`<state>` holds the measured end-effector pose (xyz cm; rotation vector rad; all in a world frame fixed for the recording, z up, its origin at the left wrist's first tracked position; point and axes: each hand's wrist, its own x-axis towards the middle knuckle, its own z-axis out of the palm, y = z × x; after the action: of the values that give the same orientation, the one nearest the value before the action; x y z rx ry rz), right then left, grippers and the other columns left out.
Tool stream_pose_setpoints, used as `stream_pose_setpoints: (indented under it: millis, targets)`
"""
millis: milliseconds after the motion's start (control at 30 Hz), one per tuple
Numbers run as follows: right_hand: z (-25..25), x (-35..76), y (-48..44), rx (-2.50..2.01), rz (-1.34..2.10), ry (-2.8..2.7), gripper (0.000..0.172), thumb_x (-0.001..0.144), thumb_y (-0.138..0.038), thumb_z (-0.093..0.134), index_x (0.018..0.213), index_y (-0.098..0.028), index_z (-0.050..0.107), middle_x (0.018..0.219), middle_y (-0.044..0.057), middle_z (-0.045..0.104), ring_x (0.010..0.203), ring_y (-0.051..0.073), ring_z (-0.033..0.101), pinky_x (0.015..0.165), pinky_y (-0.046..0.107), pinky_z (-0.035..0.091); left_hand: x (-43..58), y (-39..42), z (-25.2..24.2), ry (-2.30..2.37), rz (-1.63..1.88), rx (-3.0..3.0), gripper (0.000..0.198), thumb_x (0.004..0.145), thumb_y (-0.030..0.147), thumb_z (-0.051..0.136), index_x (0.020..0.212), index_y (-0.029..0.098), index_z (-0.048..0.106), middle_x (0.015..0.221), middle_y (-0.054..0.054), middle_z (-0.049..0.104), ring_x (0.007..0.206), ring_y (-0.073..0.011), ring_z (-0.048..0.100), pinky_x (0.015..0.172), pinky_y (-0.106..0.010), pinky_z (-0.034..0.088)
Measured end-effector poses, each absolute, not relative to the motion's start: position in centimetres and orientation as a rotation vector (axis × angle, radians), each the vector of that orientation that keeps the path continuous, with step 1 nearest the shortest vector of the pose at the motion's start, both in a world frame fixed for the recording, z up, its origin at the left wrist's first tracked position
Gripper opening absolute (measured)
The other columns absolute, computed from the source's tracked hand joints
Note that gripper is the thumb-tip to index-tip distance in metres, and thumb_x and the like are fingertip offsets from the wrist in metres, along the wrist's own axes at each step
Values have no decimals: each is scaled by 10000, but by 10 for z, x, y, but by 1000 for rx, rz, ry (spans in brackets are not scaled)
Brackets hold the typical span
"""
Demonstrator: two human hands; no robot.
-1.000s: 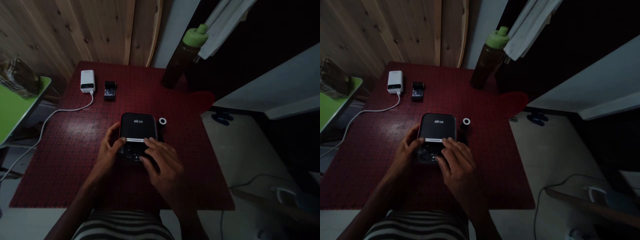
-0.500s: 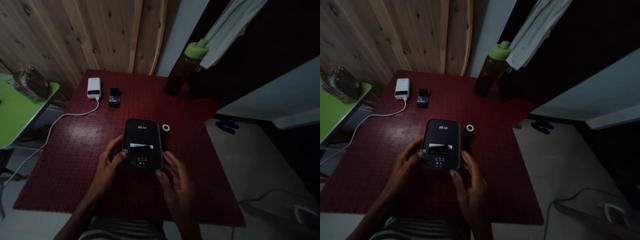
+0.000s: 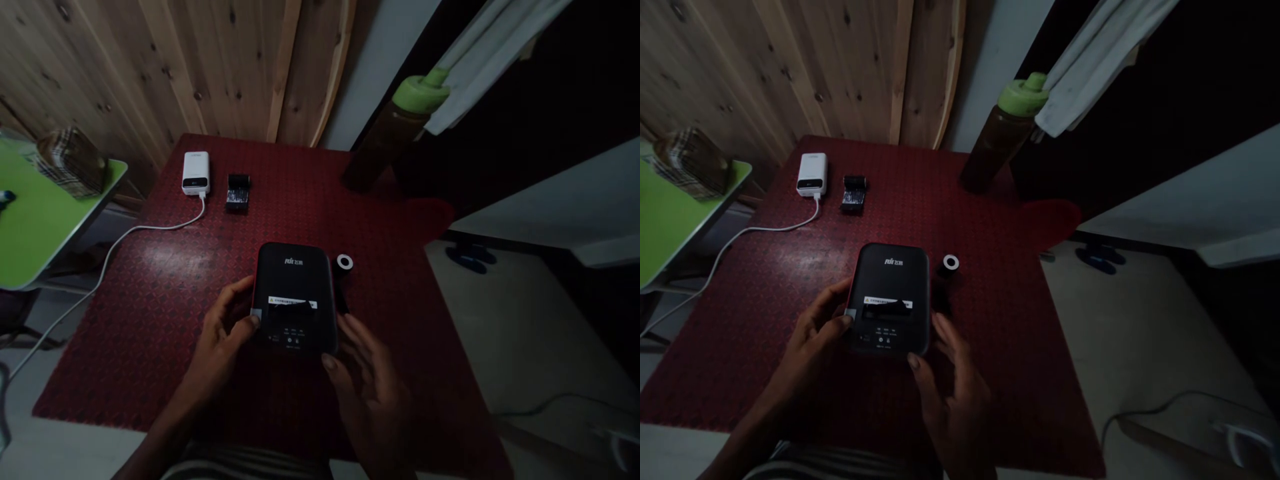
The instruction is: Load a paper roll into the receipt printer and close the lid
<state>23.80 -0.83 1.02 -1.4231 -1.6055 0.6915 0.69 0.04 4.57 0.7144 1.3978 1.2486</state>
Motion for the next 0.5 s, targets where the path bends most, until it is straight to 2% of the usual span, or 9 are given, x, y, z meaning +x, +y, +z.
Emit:
stream_pose_setpoints:
  millis: [233,500]
  targets:
    - [8,238,-9,-1419,741,-1547,503,1085,-459,790,1548,-289,693,1459,164,840,1186,313,893,932,430,780,8,5,50,1413,1243,651,609,856,385,805,1448,247,766,1527,-141,784,1402,-390,755,1152,-539,621]
    - [8,235,-8,-1410,779,-1516,498,1096,-464,777,1544,-269,683,1470,166,835,1226,300,882,987,415,760,11,5,53,1368,1272,693,579,913,393,783,1463,218,739,1494,-134,798,1388,-364,760,1159,-498,607]
